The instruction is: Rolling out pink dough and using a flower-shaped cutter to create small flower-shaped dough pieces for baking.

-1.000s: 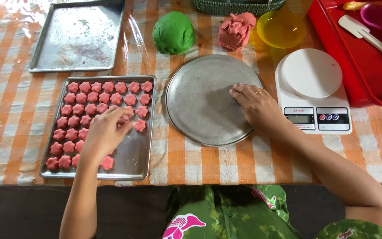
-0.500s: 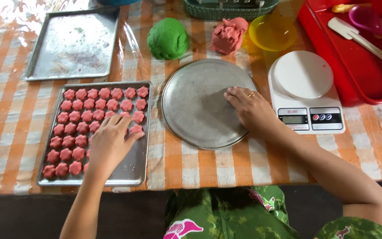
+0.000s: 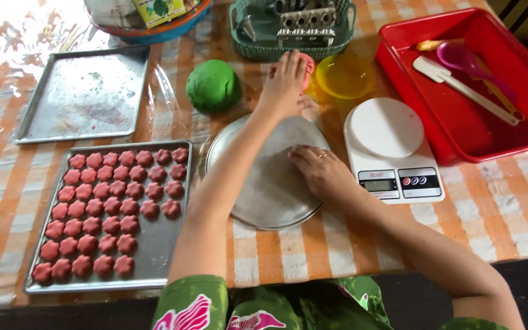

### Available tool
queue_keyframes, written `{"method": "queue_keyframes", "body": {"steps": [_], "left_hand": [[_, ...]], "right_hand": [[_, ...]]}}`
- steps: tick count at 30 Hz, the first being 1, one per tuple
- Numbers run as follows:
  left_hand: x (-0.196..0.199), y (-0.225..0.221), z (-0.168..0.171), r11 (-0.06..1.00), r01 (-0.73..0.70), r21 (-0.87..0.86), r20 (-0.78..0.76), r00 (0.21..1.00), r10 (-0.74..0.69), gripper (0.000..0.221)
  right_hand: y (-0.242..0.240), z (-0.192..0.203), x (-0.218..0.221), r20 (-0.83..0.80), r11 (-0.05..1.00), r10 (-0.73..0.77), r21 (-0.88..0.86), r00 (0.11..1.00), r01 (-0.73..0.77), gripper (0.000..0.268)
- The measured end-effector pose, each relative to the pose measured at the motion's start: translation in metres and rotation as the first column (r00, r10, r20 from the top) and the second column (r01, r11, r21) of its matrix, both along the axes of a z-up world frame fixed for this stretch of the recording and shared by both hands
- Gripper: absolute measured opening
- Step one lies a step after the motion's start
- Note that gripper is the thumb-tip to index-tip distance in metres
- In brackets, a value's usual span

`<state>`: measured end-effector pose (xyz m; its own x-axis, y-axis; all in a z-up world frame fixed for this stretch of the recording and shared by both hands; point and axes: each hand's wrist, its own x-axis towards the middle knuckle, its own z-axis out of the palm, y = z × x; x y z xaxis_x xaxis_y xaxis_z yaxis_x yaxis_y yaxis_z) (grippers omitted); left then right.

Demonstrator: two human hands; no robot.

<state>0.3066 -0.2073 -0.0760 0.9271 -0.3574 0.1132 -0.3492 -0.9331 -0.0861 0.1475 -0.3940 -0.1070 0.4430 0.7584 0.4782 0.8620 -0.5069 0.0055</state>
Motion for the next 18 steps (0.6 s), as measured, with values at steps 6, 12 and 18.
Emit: {"method": "queue_keyframes", "body": {"steps": [6,12,18], "left_hand": [[0.025,0.024,-0.010,0.955,0.025,-0.294,0.135,0.991,0.016,0.090],[0.013,0.047,-0.005,0.923,-0.076,-0.377,0.025,0.995,0.092,0.053],[0.031,0.066,-0.042,0.857,-0.132,-0.499,-0.061,0.991,0.118,0.048]], "right_hand": [[-0.002,-0.007,0.001,-0.019,1.000,0.005,-0.012,1.000,-0.005,0.039],[-0.010,0.040,0.012,-0.339,0.985,0.170,0.023,0.925,-0.172,0.043],[0.024,0.063,0.122,-0.244,0.997,-0.063,-0.050,0.968,0.052,0.063]]}}
